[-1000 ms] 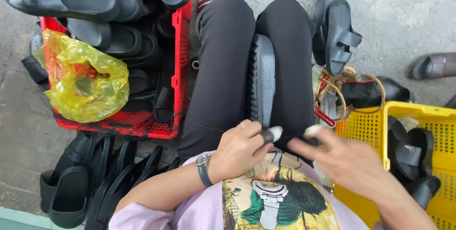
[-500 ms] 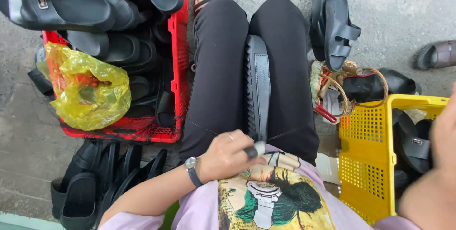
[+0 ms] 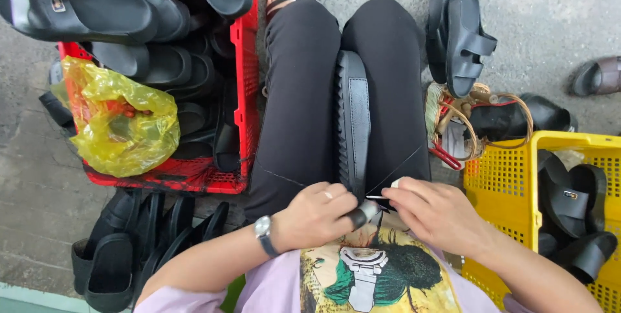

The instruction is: Hand-sewing the sole of a black sandal using a needle and thread while sitting on the ground.

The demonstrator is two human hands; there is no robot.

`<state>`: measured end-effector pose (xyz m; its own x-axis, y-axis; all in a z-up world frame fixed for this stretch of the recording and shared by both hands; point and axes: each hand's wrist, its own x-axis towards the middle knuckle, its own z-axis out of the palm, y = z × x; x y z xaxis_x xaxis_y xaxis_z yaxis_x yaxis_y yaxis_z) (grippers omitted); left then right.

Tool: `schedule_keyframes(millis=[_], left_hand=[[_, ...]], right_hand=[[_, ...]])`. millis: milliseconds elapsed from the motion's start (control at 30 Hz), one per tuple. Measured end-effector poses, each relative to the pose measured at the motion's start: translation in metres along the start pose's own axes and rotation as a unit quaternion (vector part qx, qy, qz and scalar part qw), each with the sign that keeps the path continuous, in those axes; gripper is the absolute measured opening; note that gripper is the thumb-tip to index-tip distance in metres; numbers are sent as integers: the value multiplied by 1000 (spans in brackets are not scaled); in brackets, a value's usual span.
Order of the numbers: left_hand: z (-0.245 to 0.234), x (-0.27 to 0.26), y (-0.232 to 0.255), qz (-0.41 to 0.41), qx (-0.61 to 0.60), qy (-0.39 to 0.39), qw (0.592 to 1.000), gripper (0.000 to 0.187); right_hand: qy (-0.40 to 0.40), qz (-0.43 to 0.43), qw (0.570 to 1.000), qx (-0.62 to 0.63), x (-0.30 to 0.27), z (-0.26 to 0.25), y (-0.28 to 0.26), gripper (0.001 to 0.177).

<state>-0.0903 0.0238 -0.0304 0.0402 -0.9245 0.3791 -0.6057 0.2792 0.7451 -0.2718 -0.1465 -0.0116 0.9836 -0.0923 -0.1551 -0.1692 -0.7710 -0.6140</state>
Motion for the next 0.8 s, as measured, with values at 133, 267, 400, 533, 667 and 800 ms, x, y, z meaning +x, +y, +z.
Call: schedule_keyframes(millis=[133,267,400,533,667,800], left_hand=[[8,-4,-1,38,65,-49,996,5],[0,-11,-1,47,46,-65,996,7],[-7,-19,-1,43,22,-90,995,7],[-2,-21,0,-73,45,-34,996,26],[0,-13,-2,-231,174,-135,948,41],[-7,-9,1,-273,-15,-122,954,21]], right_hand=[[-13,-68,991,-115,9,0,-1,32],[-44,-92,982,-157,12,2,1,35],[-22,37,977,210,-12,-11,51,21],[253,99,962,6,-88,-39,142,7],[-315,402,775,-373,-10,-74,25,47],[-67,61,996,25,-2,-13,7,64]])
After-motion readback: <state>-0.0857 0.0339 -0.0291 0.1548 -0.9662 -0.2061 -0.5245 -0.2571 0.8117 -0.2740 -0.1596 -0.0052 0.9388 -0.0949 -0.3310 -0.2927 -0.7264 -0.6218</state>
